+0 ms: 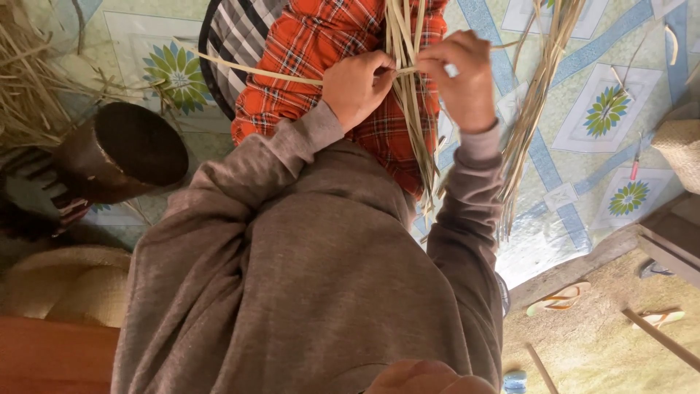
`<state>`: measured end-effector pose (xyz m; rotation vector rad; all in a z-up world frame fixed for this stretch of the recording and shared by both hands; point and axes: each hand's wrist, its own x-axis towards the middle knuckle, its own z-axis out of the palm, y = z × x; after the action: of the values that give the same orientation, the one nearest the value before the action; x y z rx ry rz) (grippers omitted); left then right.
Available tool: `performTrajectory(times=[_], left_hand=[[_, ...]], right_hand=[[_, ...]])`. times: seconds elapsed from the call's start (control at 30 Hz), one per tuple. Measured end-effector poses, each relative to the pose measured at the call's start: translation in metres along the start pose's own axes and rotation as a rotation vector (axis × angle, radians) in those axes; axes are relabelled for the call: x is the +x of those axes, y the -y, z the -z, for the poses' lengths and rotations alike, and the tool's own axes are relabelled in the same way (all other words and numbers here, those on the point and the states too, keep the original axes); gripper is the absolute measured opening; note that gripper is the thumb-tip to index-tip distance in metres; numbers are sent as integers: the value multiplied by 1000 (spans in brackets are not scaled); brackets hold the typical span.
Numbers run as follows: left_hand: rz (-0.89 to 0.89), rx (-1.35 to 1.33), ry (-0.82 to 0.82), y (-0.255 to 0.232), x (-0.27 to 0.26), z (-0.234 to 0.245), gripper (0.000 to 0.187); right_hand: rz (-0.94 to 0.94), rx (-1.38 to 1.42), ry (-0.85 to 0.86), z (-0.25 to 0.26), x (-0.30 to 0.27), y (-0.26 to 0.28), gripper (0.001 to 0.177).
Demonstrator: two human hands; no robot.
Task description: The person weaves thin strips of dried plant material by hand, shifting and tying them together to form a patterned craft item.
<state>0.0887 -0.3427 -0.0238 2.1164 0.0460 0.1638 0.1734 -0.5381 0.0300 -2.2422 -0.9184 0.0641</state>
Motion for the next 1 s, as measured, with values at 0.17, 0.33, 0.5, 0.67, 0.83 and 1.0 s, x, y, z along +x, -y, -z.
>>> performTrajectory(times=[0.17,0.33,0.5,0.67,0.83,1.0], left_hand=[[-23,70,-40,-8,-1,4,13],[-50,99,-66,-8,-2,3,14],[-13,53,-24,-8,3,4,8],[53,-39,27,-9,4,8,9],[33,-18,22,-8,5,8,9],[23,-58,59,-1,6,7,9]], right_hand=[[-136,-93,142,-19,18,33,9],[-204,9,130,-19,20,33,20],[-136,116,48,-24,4,36,21],[2,-308,-76,-36,-29,53,18],[27,-402,-31,-34,-36,68,14],[8,-325,-74,-38,-40,64,17]])
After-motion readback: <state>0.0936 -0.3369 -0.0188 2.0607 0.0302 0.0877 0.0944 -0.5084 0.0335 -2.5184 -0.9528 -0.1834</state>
